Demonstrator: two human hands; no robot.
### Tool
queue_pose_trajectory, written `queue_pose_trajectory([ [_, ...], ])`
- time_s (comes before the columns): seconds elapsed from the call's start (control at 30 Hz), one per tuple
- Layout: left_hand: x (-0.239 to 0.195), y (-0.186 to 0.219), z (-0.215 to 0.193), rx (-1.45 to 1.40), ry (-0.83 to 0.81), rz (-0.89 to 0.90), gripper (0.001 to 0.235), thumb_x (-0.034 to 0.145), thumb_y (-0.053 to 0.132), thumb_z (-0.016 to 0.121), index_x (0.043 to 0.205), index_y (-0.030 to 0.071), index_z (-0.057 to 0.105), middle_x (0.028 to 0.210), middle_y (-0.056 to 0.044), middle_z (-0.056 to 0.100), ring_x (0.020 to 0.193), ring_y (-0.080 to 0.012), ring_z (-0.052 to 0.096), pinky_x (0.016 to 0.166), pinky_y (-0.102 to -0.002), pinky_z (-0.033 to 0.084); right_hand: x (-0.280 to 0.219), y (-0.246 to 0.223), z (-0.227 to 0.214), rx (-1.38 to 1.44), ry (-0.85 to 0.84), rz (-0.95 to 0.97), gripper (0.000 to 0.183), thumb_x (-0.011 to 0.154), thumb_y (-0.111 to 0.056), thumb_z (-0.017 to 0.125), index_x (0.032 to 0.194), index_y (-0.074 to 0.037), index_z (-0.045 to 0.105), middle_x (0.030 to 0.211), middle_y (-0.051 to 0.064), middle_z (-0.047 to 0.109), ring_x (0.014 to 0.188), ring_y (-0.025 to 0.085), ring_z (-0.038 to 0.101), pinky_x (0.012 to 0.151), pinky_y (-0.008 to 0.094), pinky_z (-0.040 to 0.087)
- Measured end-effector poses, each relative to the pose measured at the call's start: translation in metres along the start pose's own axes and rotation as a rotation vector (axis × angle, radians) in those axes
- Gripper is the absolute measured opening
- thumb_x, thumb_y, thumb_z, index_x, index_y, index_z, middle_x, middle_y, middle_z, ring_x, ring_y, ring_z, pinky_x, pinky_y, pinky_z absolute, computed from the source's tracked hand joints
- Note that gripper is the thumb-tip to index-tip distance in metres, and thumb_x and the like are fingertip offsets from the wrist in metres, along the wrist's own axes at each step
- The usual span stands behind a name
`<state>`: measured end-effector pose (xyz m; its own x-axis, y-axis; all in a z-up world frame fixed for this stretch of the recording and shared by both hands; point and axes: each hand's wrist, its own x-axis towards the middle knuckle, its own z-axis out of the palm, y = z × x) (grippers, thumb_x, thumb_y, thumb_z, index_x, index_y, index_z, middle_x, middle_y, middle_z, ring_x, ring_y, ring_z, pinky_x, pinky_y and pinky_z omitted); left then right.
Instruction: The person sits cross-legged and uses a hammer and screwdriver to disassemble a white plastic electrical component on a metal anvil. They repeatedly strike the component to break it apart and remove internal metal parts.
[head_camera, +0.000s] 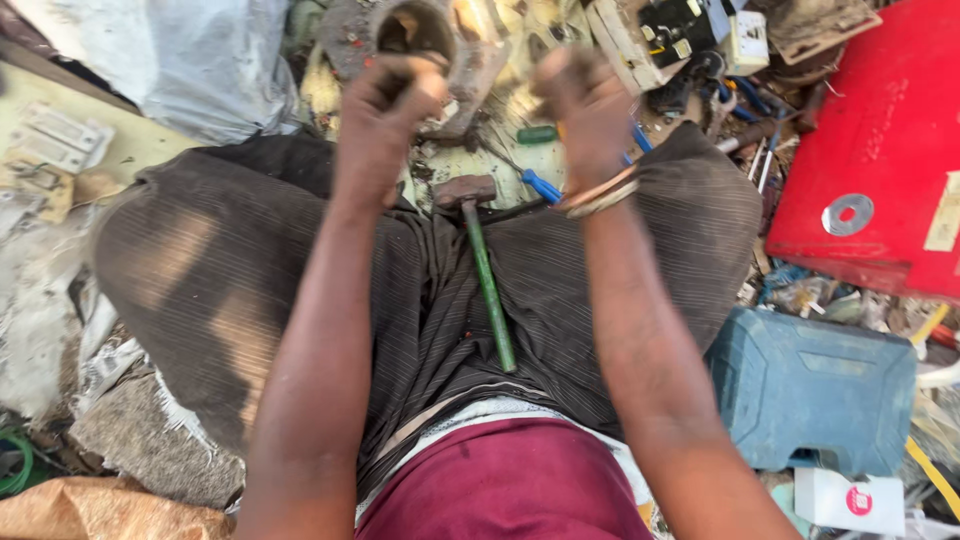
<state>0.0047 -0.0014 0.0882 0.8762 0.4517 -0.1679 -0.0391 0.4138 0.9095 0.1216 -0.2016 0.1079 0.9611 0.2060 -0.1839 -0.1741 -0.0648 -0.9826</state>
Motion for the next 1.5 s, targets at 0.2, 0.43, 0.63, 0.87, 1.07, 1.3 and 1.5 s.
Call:
queue_pose_trajectory([
  [0.2, 0.012, 0.019, -0.027, -0.162, 0.062, 0.073, 0.020, 0.095, 0.003, 0.083, 0.109, 0.004, 0.069, 0.096, -0.013, 0.074, 0.083, -0.0188, 0.075, 0.073, -0.033, 0.067, 0.066, -0.001, -0.080, -1.162, -0.153, -0.239, 0.028, 0.099, -0.030, 0.077, 0.115, -0.007, 0.075, 0.106, 0.012, 0.076, 0.093, 0.022, 0.075, 0.086, 0.040, 0.061],
  [0.43, 0.016, 0.008, -0.024, -0.367, 0.059, -0.050, 0.025, 0.092, 0.000, 0.075, 0.117, 0.004, 0.074, 0.105, -0.013, 0.079, 0.093, -0.0197, 0.078, 0.083, -0.030, 0.069, 0.071, 0.078, -0.053, -1.662, -0.497, 0.139, 0.092, 0.088, -0.040, 0.079, 0.155, 0.002, 0.031, 0.115, 0.029, 0.069, 0.106, 0.044, 0.068, 0.090, 0.050, 0.055],
  [0.63, 0.021, 0.009, -0.024, -0.297, 0.108, -0.100, 0.023, 0.092, -0.002, 0.074, 0.115, 0.003, 0.075, 0.109, -0.014, 0.078, 0.094, -0.0184, 0.077, 0.082, -0.030, 0.068, 0.079, 0.058, -0.054, -1.560, -0.438, 0.037, 0.084, 0.072, -0.036, 0.087, 0.131, 0.010, 0.049, 0.113, 0.031, 0.066, 0.102, 0.045, 0.067, 0.087, 0.050, 0.057],
  [0.87, 0.021, 0.007, -0.024, -0.240, 0.125, -0.101, 0.027, 0.090, 0.002, 0.076, 0.116, 0.003, 0.073, 0.104, -0.015, 0.080, 0.091, -0.0185, 0.079, 0.081, -0.030, 0.069, 0.033, -0.005, -0.050, -0.394, -0.376, 0.365, 0.049, 0.086, -0.021, 0.068, 0.130, -0.001, 0.064, 0.098, 0.008, 0.067, 0.079, 0.022, 0.068, 0.071, 0.039, 0.060],
  [1.07, 0.018, 0.005, -0.011, -0.214, 0.142, -0.073, 0.022, 0.090, 0.004, 0.078, 0.112, 0.002, 0.075, 0.103, -0.015, 0.079, 0.091, -0.0187, 0.079, 0.081, -0.032, 0.068, -0.029, -0.012, 0.004, -0.474, -0.582, 0.058, 0.045, 0.102, -0.042, 0.061, 0.128, -0.004, 0.060, 0.089, 0.007, 0.067, 0.080, 0.018, 0.065, 0.073, 0.035, 0.055],
  [1.3, 0.012, -0.016, -0.007, -0.230, 0.145, 0.044, 0.025, 0.090, 0.008, 0.082, 0.114, 0.001, 0.077, 0.102, -0.010, 0.079, 0.086, -0.0147, 0.076, 0.076, -0.027, 0.065, -0.047, -0.003, 0.030, -0.610, -0.654, -0.074, 0.052, 0.108, -0.053, 0.049, 0.132, -0.007, 0.056, 0.095, 0.009, 0.069, 0.090, 0.018, 0.072, 0.082, 0.036, 0.059],
  [1.5, 0.013, -0.024, -0.005, -0.244, 0.189, 0.096, 0.025, 0.090, 0.009, 0.082, 0.113, 0.000, 0.077, 0.101, -0.011, 0.079, 0.084, -0.0146, 0.076, 0.076, -0.027, 0.065, -0.050, -0.002, 0.031, -0.757, -0.635, -0.151, 0.073, 0.104, -0.052, 0.051, 0.160, -0.008, 0.032, 0.097, 0.019, 0.073, 0.089, 0.030, 0.074, 0.082, 0.042, 0.055],
])
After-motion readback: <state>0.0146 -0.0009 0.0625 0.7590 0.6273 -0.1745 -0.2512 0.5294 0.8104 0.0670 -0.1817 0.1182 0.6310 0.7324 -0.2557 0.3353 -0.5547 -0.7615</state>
